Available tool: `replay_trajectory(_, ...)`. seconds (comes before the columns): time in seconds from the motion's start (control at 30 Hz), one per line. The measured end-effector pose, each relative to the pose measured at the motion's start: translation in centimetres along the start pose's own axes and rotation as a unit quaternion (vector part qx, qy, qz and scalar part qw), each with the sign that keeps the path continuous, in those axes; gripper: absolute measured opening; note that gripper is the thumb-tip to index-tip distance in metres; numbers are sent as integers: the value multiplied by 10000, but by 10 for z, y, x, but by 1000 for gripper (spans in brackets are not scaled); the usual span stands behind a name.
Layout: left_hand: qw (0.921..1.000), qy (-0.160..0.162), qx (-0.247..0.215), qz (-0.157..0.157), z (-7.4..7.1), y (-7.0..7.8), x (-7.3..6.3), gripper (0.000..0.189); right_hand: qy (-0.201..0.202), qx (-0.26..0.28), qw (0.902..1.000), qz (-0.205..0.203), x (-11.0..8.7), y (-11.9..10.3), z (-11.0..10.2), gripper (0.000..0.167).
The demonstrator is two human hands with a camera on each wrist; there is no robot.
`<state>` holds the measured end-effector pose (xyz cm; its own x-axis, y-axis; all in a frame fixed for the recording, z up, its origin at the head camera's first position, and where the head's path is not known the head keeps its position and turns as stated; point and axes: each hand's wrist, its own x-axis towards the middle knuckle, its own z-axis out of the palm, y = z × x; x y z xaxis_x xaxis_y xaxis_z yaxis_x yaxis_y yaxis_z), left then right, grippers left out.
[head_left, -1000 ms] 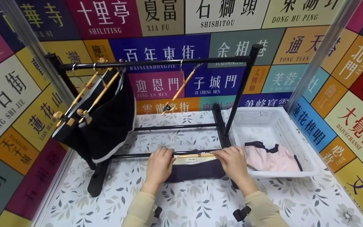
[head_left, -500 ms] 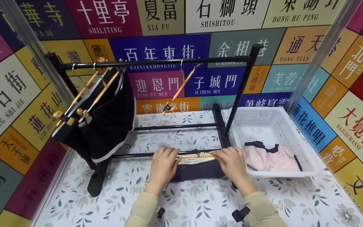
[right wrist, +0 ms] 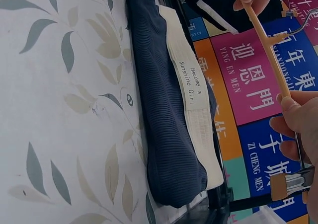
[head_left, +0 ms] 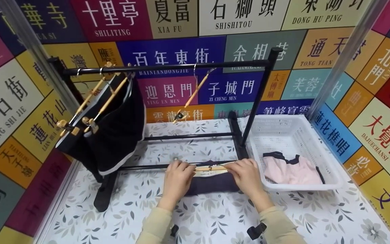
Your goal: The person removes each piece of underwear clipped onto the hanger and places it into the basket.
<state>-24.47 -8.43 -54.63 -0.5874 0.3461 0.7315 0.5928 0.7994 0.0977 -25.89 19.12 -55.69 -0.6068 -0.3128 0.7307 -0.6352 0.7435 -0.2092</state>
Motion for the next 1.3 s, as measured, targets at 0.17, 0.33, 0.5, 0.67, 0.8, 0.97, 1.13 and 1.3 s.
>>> replay_trajectory(0.17,9999,144,-21,68,2,1,1,8,49,22,10000,-83,-1,-1,2,19)
replay_trajectory(0.33,9998,175,-89,36,2,2,1,10,94,0,9998,-146,-1,-1,4,18)
replay_trajectory(0.5,9996,283,-43,31,4,1,-1,20,23,-48,9999,-139,0,-3,4,17)
replay_trajectory(0.67,9994,337,-46,-35,5,0,-2,20,-19,-112,9998,-178,1,-3,4,15)
replay_trajectory(0.8,9993,338,-114,-98,4,0,-2,18,-11,-146,9997,-191,2,-3,5,14)
replay_trajectory(0.97,9992,323,-165,-169,4,0,-1,19,-64,-157,9997,-152,3,-3,4,15)
replay_trajectory(1.13,9992,256,-193,-233,6,0,-2,20,1,-99,9997,-219,1,-2,4,17)
replay_trajectory(1.3,9989,46,-253,-394,4,-1,-1,13,36,-83,9996,-276,0,-2,5,18)
